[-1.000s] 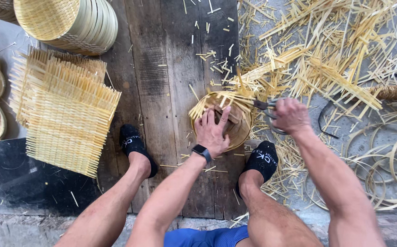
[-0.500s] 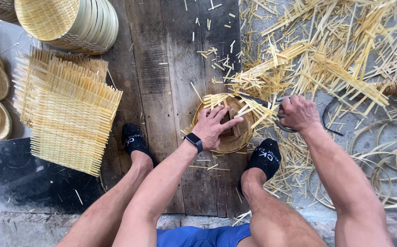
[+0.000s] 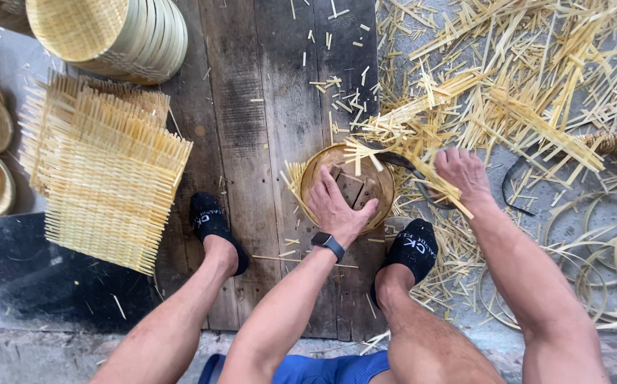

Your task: The person constructs a small bamboo basket by placing a woven sheet over a circular wooden frame, securing it with a bamboo ring, and trimming the excess edges with shears.

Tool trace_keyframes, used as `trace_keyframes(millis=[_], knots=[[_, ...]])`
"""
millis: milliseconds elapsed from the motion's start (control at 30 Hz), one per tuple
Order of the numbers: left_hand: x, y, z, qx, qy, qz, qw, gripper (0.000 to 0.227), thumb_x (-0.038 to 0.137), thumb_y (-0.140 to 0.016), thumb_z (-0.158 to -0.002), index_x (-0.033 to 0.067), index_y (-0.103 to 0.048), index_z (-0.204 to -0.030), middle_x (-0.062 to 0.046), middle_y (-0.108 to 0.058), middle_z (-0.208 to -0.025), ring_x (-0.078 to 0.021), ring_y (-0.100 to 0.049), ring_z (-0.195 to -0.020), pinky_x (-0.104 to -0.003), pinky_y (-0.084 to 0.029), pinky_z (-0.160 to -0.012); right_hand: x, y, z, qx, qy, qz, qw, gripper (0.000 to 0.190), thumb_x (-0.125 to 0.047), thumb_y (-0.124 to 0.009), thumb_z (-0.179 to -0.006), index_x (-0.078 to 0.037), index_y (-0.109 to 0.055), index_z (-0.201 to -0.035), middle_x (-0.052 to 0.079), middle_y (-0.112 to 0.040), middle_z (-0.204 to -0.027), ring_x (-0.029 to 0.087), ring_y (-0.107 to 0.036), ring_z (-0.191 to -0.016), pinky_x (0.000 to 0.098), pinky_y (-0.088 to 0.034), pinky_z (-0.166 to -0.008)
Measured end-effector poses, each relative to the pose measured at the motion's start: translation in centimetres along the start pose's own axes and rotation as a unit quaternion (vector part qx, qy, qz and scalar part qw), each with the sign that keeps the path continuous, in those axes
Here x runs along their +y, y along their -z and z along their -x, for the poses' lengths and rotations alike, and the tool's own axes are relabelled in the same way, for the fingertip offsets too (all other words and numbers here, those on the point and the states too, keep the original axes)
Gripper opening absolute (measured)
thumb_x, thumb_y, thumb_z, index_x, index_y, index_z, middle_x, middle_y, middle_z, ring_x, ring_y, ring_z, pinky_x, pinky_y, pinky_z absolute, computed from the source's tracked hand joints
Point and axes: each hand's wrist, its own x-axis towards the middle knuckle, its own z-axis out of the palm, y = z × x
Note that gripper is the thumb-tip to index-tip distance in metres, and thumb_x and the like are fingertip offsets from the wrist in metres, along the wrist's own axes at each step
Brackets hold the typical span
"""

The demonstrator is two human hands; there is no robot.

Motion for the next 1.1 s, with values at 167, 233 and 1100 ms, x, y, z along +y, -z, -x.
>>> trace_keyframes(millis=[167, 233, 1100], knots=[[-0.1, -0.1, -0.7, -0.038, -0.03, -0.079, 0.996, 0.121, 0.044, -0.09, -0.056, 0.0058, -0.028, -0.153, -0.022, -0.048, -0.134, -0.0418, -0.047, -0.121, -0.056, -0.034, -0.107, -2.4, 0.2, -1.3, 0.069, -0.029, 0.055, 0.996, 0.028, -0.014, -0.06, -0.076, -0.002, -0.063, -0.101, 0.011, -0.064, -0.092, 0.022, -0.067, -0.081, 0.0357, -0.059, -0.071], [-0.9, 1.1, -1.7, -0.059, -0.073, -0.083, 0.992, 0.118, 0.041, -0.089, -0.055, 0.0072, -0.03, -0.151, -0.021, -0.049, -0.132, -0.041, -0.047, -0.121, -0.055, -0.035, -0.107, -1.3, 1.4, -1.1, -0.121, -0.06, -0.08, 0.988, 0.029, -0.025, -0.048, -0.113, -0.001, -0.064, -0.11, 0.016, -0.064, -0.097, 0.025, -0.065, -0.086, 0.0349, -0.059, -0.072], [-1.4, 2.8, -2.0, -0.186, -0.169, -0.136, 0.958, 0.153, 0.037, -0.1, -0.032, 0.0271, -0.014, -0.158, -0.036, -0.018, -0.156, -0.0611, -0.02, -0.141, -0.077, -0.025, -0.106, -1.7, 2.2, 0.1, -0.049, -0.032, -0.082, 0.995, 0.022, -0.024, -0.061, -0.095, -0.003, -0.067, -0.099, 0.015, -0.069, -0.09, 0.024, -0.068, -0.081, 0.0371, -0.058, -0.071]])
